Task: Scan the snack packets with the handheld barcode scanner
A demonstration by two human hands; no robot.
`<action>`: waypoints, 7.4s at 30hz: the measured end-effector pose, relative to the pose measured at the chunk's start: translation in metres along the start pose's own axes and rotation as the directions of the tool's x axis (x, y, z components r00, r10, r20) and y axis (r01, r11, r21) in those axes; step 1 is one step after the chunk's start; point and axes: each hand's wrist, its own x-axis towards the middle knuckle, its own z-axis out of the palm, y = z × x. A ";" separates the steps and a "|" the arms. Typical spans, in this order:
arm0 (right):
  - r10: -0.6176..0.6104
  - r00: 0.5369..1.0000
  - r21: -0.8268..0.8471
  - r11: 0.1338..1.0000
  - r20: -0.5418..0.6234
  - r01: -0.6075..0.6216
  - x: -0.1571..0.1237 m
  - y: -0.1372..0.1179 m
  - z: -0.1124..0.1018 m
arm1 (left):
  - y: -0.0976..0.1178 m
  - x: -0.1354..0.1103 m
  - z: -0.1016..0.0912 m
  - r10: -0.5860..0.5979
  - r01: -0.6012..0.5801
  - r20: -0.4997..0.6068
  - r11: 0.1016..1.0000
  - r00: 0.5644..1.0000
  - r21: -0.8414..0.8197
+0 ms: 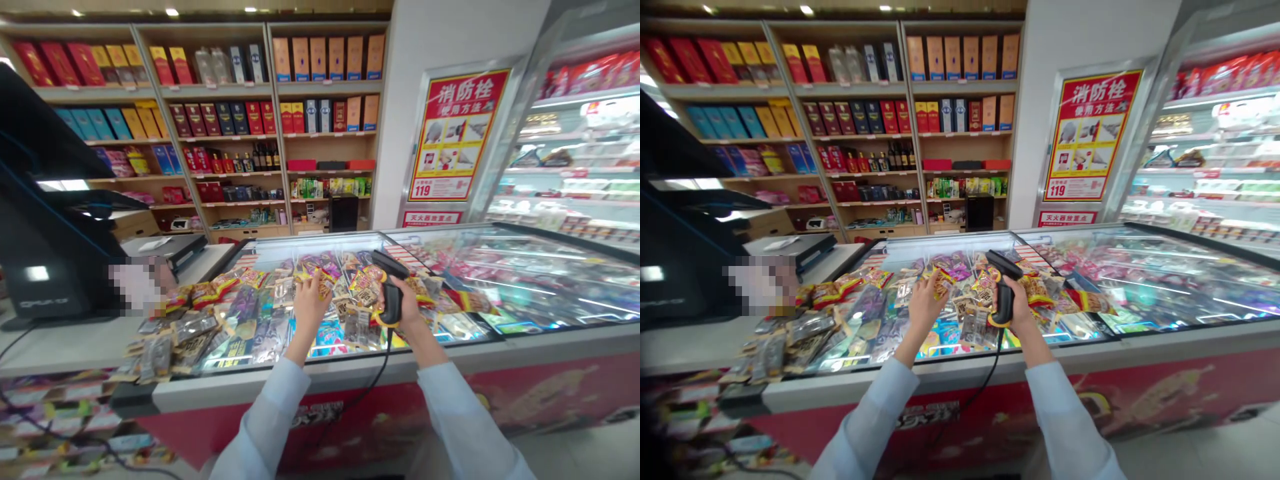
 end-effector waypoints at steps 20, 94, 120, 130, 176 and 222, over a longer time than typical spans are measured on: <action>-0.095 0.933 0.036 0.993 -0.347 0.114 0.006 -0.016 -0.129 | 0.058 -0.007 0.089 0.201 -0.133 0.185 0.936 0.962 -0.327; 0.366 0.922 -0.240 0.913 0.129 -0.329 0.031 0.119 0.080 | -0.159 0.017 0.003 -0.086 0.045 -0.222 0.982 0.971 -0.181; 0.387 0.897 -0.235 0.912 0.215 -0.337 0.037 0.125 0.072 | -0.160 0.017 0.002 0.000 -0.038 -0.302 0.992 0.953 -0.120; 0.409 0.898 -0.214 0.903 0.162 -0.372 0.036 0.127 0.074 | -0.154 0.016 0.003 -0.006 -0.031 -0.252 0.989 0.968 -0.142; -0.026 0.922 0.017 0.999 -0.386 0.035 -0.010 -0.029 -0.166 | 0.072 -0.002 0.074 0.094 -0.044 0.143 0.947 0.985 -0.318; 0.479 0.873 -0.069 0.878 0.095 -0.474 0.060 0.154 0.109 | -0.230 0.059 0.017 -0.204 0.161 0.110 0.937 0.973 0.311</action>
